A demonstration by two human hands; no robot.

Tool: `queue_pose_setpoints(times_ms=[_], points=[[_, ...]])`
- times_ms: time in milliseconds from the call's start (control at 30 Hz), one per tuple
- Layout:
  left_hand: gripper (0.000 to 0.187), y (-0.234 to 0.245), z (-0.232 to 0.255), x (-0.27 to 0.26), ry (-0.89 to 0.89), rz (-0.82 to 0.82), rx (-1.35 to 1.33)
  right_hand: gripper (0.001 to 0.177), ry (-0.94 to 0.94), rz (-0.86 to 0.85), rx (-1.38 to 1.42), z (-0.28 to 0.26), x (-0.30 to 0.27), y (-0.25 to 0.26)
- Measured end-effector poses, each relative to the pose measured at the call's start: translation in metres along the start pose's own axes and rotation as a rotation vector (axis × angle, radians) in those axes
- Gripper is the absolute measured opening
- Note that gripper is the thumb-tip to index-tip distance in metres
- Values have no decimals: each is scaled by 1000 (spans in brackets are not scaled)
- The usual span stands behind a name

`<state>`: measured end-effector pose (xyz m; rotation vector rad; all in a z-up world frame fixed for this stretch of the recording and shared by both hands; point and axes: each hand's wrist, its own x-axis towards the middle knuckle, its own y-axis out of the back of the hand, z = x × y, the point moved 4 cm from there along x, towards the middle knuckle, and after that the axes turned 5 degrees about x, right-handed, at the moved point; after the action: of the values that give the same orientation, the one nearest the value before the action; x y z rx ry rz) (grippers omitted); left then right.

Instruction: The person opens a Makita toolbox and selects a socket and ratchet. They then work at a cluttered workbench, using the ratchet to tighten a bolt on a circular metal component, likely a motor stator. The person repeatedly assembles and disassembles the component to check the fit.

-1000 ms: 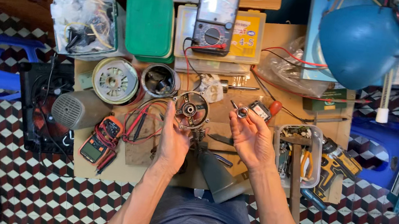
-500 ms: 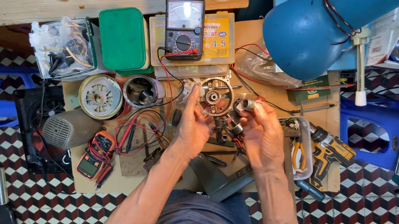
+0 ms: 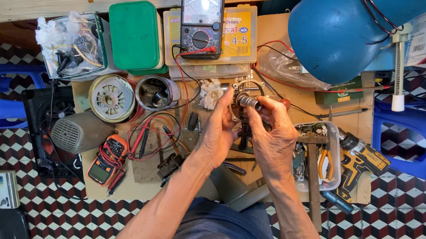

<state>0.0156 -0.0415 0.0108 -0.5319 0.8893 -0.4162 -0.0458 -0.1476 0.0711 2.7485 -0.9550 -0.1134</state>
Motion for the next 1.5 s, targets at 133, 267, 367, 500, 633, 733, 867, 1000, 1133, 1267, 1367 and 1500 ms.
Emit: queue_pose_setpoints(times_ms=[133, 267, 367, 500, 633, 733, 867, 1000, 1133, 1267, 1367, 1500], points=[[52, 3, -1, -1, 23, 62, 55, 27, 40, -6, -12, -4, 0, -1], [54, 3, -2, -3, -1, 44, 91, 27, 2, -7, 17, -2, 0, 0], [54, 5, -3, -4, 8, 40, 101, 27, 13, -2, 2, -2, 0, -1], [54, 6, -5, -2, 56, 20, 89, 29, 74, -3, -75, -5, 0, 1], [58, 9, -7, -1, 70, -20, 67, 33, 203, -15, -151, -9, -3, -2], [61, 11, -9, -1, 84, -38, 67, 33, 215, -17, -175, -8, -4, -4], [60, 15, -10, 0, 92, -16, 62, 34, 229, -20, -188, -10, -2, -6], [60, 17, -12, 1, 92, 14, 71, 34, 220, -39, -189, -11, -2, -5], [60, 16, -8, 2, 29, -13, 79, 30, 87, -15, -82, -5, -3, 3], [60, 14, 3, 1, -24, -44, 50, 26, -165, 91, 417, 13, -3, 21], [59, 15, 8, -4, 2, -34, -5, 23, -292, 97, 770, 27, -6, 32], [64, 11, 12, -8, 56, -71, -29, 23, -474, 86, 1014, 47, -15, 36]])
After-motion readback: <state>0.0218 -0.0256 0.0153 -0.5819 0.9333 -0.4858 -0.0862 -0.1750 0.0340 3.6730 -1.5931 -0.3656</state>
